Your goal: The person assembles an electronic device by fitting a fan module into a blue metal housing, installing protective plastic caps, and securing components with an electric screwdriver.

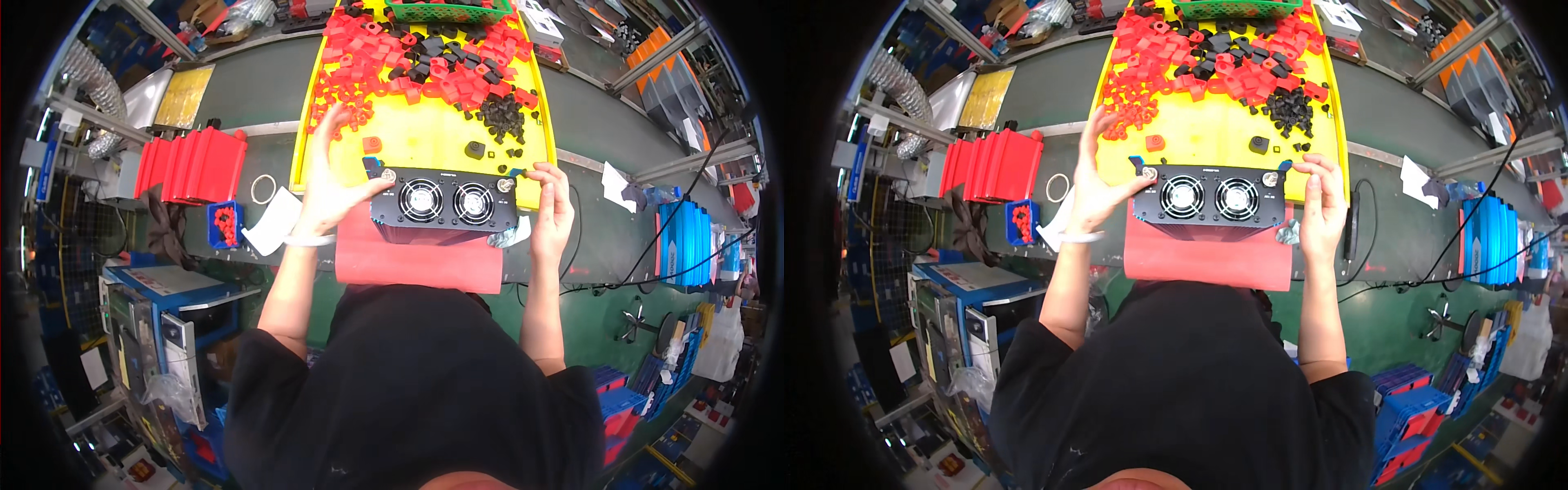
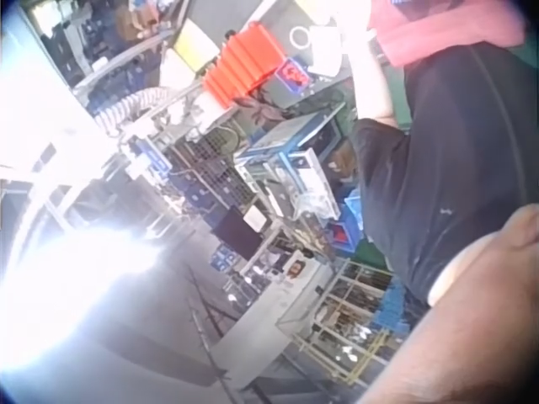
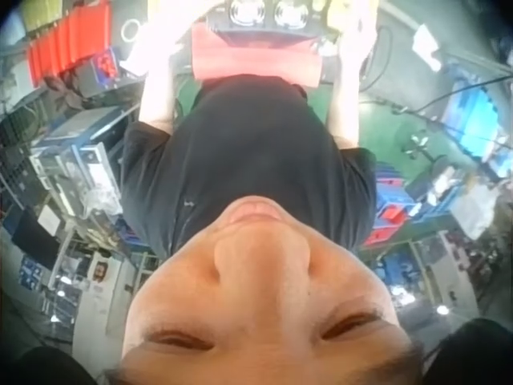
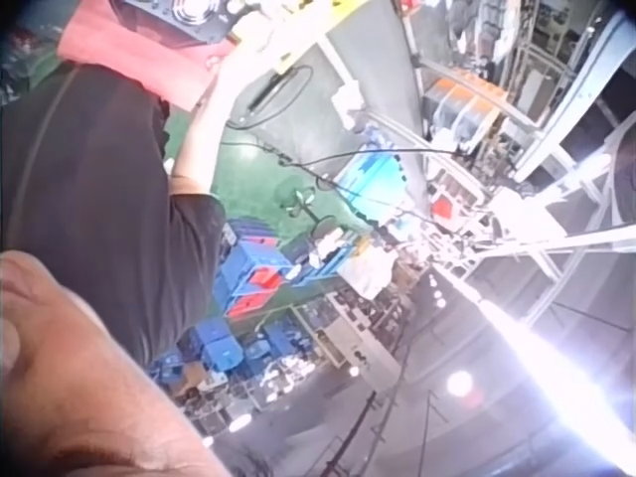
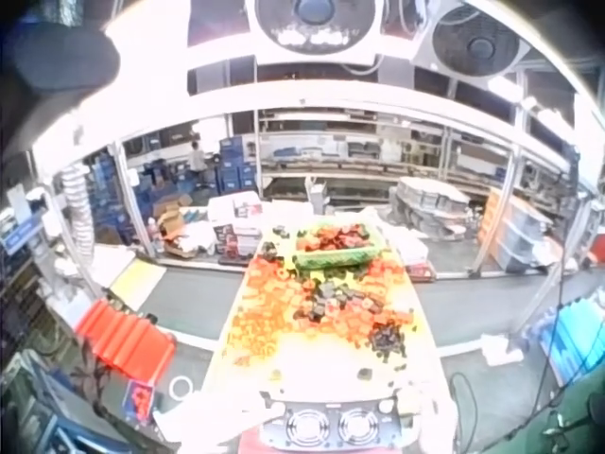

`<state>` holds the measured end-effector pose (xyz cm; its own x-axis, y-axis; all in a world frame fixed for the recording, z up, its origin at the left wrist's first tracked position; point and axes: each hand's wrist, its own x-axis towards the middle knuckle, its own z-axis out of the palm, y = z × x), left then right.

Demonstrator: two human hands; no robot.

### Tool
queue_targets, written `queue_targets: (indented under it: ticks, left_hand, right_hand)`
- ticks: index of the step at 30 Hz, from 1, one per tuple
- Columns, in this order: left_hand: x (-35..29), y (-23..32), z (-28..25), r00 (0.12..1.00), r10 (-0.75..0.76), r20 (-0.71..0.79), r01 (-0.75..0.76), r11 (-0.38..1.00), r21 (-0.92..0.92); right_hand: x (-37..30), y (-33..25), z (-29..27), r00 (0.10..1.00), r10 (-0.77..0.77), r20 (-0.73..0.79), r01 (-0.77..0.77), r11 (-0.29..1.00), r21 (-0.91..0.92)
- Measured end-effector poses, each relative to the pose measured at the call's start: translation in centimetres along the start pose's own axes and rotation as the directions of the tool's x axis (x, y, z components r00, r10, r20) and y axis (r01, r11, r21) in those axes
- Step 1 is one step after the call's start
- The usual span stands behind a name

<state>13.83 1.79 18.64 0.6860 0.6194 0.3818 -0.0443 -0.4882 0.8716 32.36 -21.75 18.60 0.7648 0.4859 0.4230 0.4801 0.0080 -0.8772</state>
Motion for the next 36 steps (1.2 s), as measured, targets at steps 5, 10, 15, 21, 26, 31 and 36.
queue_targets:
  ticks: [5, 10, 15, 21, 26, 31, 36]
  left_hand:
    - [-0.4, -1.6, -2.0, 0.991, -0.113, -0.067, 0.099, 0.98, -0.175]
    - [-0.1, 0.7, 0.3, 0.998, -0.012, 0.064, 0.007, 0.997, 0.071]
    - [-0.5, -2.6, -1.8, 0.996, -0.08, -0.04, 0.075, 0.992, -0.105]
    - [-0.2, 1.2, 0.3, 0.998, -0.013, 0.061, 0.005, 0.993, 0.12]
    - [-0.9, -0.9, -1.5, 0.991, -0.132, -0.014, 0.128, 0.978, -0.167]
    - [-0.5, -0.4, -0.3, 0.998, -0.049, 0.043, 0.055, 0.986, -0.159]
    - [-0.3, 0.3, 0.0, 0.999, 0.0, 0.05, 0.003, 0.998, -0.063]
  right_hand:
    - [-0.2, 0.9, -0.6, 1.0, 0.017, -0.019, -0.016, 0.999, 0.036]
    - [0.0, 0.5, -0.2, 1.0, 0.006, 0.024, -0.006, 1.0, 0.0]
    - [0.0, 1.3, -0.9, 0.999, 0.021, -0.028, -0.02, 0.999, 0.034]
    - [0.4, 0.5, -0.5, 0.999, -0.002, 0.032, 0.002, 1.0, -0.001]
    - [0.1, 1.3, -1.3, 0.999, 0.024, -0.031, -0.023, 0.999, 0.039]
    - [0.3, 0.8, -0.9, 1.0, -0.002, -0.007, 0.002, 1.0, 0.014]
    - [0.4, 0.9, -0.1, 1.0, 0.023, 0.022, -0.024, 0.998, 0.061]
